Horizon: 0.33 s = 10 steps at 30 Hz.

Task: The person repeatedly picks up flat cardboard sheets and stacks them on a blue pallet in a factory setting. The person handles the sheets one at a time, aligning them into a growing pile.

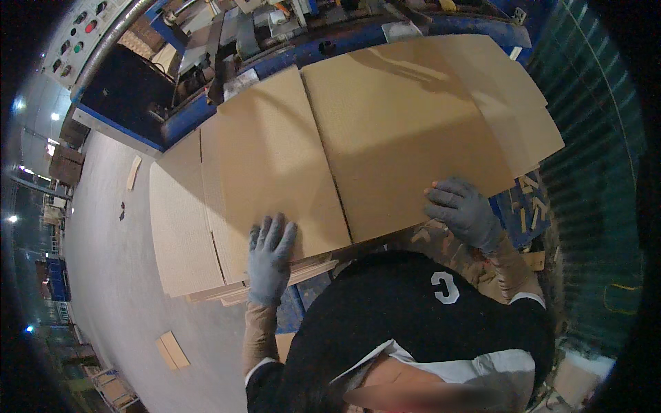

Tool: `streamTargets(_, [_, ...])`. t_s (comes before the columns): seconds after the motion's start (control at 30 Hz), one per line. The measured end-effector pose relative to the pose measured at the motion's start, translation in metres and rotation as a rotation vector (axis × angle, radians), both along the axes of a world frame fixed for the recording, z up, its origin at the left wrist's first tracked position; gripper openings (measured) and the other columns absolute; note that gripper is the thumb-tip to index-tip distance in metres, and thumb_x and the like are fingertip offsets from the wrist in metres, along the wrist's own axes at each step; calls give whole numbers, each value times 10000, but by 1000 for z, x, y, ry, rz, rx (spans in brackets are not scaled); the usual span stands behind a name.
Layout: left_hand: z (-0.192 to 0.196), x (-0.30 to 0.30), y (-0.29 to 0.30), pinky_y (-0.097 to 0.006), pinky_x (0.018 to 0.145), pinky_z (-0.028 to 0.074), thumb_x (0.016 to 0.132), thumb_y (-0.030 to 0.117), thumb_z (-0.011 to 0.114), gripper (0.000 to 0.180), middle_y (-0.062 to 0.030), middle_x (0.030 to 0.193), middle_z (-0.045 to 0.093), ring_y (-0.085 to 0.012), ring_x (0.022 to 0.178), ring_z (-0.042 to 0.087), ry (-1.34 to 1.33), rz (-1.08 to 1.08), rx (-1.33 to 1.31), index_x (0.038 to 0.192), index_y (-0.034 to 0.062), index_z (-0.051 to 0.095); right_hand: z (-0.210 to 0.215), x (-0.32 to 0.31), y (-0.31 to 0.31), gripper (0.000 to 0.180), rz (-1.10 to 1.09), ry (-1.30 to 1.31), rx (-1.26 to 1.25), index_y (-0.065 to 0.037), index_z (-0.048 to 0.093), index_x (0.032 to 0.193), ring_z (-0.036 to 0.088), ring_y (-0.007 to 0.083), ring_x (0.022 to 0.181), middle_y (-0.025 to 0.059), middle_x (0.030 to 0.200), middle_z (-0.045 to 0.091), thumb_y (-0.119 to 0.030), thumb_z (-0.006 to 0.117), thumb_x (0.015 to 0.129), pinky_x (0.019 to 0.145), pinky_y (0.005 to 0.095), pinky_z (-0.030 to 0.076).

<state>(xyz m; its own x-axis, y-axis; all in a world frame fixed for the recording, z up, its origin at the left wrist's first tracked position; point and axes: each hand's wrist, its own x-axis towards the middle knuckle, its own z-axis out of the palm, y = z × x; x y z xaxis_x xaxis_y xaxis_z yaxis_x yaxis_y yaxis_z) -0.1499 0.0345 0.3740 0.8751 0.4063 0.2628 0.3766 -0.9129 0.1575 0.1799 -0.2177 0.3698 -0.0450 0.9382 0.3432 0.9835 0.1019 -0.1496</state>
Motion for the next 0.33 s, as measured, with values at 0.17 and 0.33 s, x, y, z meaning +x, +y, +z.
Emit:
streamTargets(0.17, [-3, 14, 12, -538, 1061, 293, 790, 31, 506, 502, -182, 1359, 470, -394, 1251, 437, 125, -9, 70, 1288, 96, 506, -5, 33, 4, 330, -9, -43, -120, -126, 634, 1102, 449, 306, 1252, 98, 1283, 552, -226, 653, 788, 1037, 452, 355])
streamTargets(0.33, [-5, 33, 52, -514, 1130, 198, 783, 114, 573, 624, -179, 1449, 379, -367, 1352, 327, 99, -36, 25, 1390, 118, 429, 4, 83, 37, 650, -200, -46, -273, -149, 531, 1302, 386, 325, 1306, 129, 1401, 449, -437, 699, 745, 1117, 473, 253])
